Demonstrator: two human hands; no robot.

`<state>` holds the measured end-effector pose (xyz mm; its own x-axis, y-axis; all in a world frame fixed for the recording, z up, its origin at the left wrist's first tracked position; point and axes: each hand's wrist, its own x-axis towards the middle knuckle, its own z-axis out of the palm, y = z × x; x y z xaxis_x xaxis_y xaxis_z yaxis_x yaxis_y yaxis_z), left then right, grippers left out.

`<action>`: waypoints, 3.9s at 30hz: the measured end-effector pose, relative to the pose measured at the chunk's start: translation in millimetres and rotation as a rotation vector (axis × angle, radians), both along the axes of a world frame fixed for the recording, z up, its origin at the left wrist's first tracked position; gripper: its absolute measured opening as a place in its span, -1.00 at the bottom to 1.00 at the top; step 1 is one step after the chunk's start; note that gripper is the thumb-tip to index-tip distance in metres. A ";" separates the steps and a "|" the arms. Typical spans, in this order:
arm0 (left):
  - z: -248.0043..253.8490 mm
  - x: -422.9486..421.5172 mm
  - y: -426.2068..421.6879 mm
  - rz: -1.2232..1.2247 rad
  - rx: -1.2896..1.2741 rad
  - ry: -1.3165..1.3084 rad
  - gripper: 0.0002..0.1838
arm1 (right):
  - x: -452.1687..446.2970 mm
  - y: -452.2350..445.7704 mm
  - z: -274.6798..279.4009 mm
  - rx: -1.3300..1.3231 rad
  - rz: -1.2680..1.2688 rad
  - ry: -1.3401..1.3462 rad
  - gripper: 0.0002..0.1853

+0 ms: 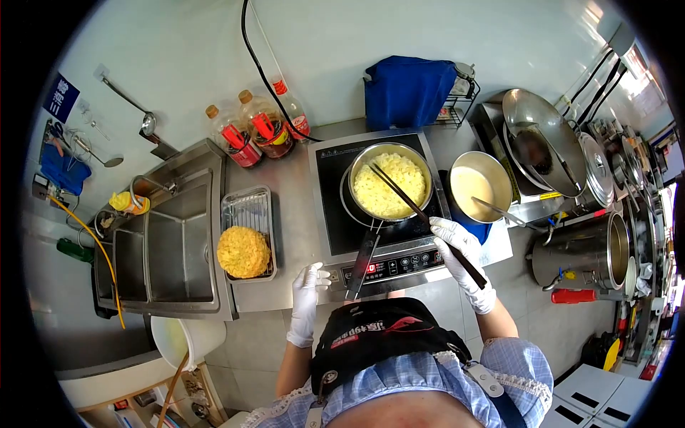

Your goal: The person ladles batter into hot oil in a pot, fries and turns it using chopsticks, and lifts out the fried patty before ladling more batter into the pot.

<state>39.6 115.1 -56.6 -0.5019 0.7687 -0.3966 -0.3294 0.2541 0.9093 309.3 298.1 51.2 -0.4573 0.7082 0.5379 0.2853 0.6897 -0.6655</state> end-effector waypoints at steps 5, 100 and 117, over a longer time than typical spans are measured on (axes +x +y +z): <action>2.4 1.5 3.7 -0.009 -0.019 0.021 -0.69 | 4.7 -4.3 6.0 0.007 0.004 0.023 -0.76; -7.7 3.3 -0.6 -0.018 0.018 -0.024 -0.70 | 11.8 -27.4 -2.6 0.196 -0.115 -0.049 -0.68; -23.5 -2.9 -0.2 -0.022 0.024 -0.145 -0.71 | 22.5 -29.6 9.8 0.210 -0.105 -0.049 -0.71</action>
<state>36.6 114.9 -80.2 -0.4239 0.7887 -0.4454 -0.4522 0.2418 0.8585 331.7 268.5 61.0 -0.4160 0.6284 0.6573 0.3912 0.7762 -0.4944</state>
